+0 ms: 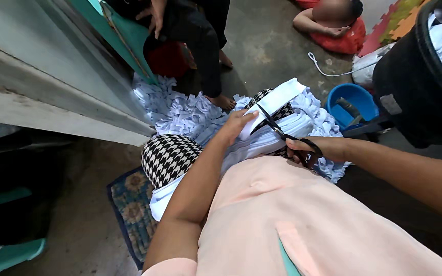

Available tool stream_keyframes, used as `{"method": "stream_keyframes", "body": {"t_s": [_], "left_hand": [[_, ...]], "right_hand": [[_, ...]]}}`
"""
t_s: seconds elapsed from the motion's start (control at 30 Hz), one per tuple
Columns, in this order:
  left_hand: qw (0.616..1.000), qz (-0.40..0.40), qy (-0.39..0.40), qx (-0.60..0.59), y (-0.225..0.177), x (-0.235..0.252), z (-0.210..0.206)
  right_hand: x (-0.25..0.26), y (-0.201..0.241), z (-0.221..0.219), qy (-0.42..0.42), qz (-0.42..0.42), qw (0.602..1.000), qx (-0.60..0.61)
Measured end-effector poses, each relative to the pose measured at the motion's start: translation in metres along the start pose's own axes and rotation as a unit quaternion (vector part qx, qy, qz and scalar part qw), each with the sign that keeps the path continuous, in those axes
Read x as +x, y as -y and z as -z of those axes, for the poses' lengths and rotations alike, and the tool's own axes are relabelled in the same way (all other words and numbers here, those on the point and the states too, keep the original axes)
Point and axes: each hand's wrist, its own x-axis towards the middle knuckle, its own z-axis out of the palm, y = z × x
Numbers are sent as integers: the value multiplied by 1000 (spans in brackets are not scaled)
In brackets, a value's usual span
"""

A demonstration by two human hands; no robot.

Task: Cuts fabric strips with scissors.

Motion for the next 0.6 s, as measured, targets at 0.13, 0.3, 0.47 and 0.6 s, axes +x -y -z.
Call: {"method": "stream_keyframes", "body": {"t_s": [0.13,0.3,0.47,0.6], "left_hand": [[1000,-10,11,0,0,1,-3],[1000,-14,9,12,-3,0,-5],[1000,-10,-9,4,-1,2,-7],[1000,-5,-25,-3,0,-1,-12]], "right_hand": [[6,4,-3,-28,-10,999,23],[13,-2,-11,-76,31,996,36],[17,-23,-10,-118,78,990,25],[10,-15,-7,-98,64,993,10]]}}
